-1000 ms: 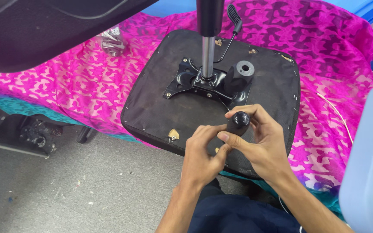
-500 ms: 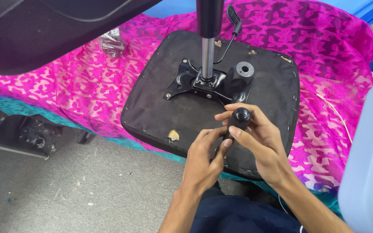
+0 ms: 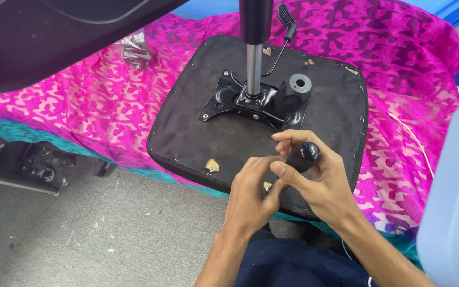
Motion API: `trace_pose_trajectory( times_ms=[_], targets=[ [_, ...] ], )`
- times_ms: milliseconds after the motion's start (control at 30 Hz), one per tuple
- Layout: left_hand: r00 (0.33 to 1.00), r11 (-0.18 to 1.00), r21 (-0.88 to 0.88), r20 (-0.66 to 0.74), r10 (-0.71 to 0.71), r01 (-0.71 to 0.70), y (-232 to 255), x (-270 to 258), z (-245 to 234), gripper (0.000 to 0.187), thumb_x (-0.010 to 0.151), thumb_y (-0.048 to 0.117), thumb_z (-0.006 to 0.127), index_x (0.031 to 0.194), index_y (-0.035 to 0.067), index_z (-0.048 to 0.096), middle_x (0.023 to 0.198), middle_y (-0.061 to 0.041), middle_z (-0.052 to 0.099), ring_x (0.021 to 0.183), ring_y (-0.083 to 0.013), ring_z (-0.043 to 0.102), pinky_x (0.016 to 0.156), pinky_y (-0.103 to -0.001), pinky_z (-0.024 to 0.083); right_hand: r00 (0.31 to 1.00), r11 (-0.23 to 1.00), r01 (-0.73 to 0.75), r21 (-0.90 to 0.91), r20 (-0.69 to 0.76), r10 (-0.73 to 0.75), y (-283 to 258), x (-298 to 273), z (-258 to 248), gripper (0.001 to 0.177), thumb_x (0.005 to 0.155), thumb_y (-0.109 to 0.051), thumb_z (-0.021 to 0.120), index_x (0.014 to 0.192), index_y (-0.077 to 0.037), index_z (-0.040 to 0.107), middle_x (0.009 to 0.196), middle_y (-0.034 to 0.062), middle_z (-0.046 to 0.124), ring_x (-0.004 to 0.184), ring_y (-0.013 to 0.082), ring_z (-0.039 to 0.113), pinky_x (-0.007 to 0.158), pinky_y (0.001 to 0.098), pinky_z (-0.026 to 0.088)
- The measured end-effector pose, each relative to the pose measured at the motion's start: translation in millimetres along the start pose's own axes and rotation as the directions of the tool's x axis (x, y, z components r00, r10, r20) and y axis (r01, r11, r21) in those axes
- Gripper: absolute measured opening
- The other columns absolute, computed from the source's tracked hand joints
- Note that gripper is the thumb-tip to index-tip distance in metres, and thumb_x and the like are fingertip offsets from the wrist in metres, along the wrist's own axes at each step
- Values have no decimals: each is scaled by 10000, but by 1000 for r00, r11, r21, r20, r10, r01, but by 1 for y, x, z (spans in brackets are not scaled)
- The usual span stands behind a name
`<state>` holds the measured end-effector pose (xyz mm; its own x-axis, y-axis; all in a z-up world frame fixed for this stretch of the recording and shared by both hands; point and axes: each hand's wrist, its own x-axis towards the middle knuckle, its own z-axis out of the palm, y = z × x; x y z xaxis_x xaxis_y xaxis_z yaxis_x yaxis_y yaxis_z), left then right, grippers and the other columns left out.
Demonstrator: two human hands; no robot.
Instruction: The person holds and rotates a black cylindrical plastic part, likely a chair leg or gas-lift component, while the inverted chair base rests on a cushioned stool. The person repeatedly turns the part in both hands, inspecting its surface and ends, but does not attach it to the chair base during the clip.
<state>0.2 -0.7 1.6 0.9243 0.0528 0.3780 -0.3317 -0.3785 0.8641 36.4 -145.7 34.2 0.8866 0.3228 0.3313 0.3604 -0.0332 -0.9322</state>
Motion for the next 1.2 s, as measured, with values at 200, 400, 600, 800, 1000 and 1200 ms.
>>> trace_pose_trajectory(
  times_ms=[200, 400, 600, 800, 1000, 1200],
  targets=[
    [994, 992, -70, 37, -99, 101, 8, 1, -3, 297, 996, 150, 620, 1267, 28, 627, 1103, -120, 704, 943, -218, 713, 762, -339, 564, 975, 924, -222, 310, 80, 207, -5, 4, -7, 465, 903, -227, 701, 1320, -39, 618, 1205, 123, 710, 1077, 167, 689, 858, 346, 578],
    [993, 995, -37, 69, -92, 94, 9, -5, -2, 308, 975, 208, 664, 1239, 48, 662, 1049, -113, 711, 978, -238, 697, 857, -366, 550, 999, 999, -13, -38, -49, 11, 8, 4, -8, 419, 792, -143, 872, 1121, -23, 643, 1043, 57, 737, 1053, 139, 694, 967, 315, 544],
    [999, 999, 1, 25, 32, -32, 1, -3, 5, 264, 811, 98, 761, 1052, 22, 682, 1073, -68, 704, 1005, -253, 692, 822, -355, 581, 999, 993, -32, -115, -42, 28, 13, -4, -3, 415, 764, -165, 910, 1083, -58, 667, 948, 5, 570, 878, 96, 525, 769, 261, 453],
    [996, 995, 22, 15, 92, -92, -5, -5, 11, 235, 808, 79, 775, 1022, 25, 694, 1077, -71, 704, 988, -260, 682, 809, -364, 577, 999, 999, -10, -35, 33, 12, 6, -2, -6, 397, 850, -197, 822, 1179, -47, 660, 1069, 20, 666, 998, 98, 627, 876, 258, 532],
    [993, 993, 20, 12, 115, -115, -7, -5, 14, 277, 815, 91, 772, 1073, 21, 699, 1033, -95, 702, 971, -272, 682, 794, -378, 572, 992, 992, -116, 52, 45, 114, 4, -3, -5, 388, 907, -215, 762, 1216, -10, 644, 1019, 51, 708, 953, 119, 670, 831, 271, 561],
    [994, 994, 20, 12, 109, -109, -2, -2, 12, 289, 812, 87, 759, 1084, 6, 701, 935, -91, 709, 898, -255, 666, 733, -370, 559, 991, 991, -130, 29, 29, 129, 1, -5, -5, 342, 919, -202, 761, 1194, -22, 668, 1005, 54, 692, 943, 115, 658, 815, 261, 548]
  ],
)
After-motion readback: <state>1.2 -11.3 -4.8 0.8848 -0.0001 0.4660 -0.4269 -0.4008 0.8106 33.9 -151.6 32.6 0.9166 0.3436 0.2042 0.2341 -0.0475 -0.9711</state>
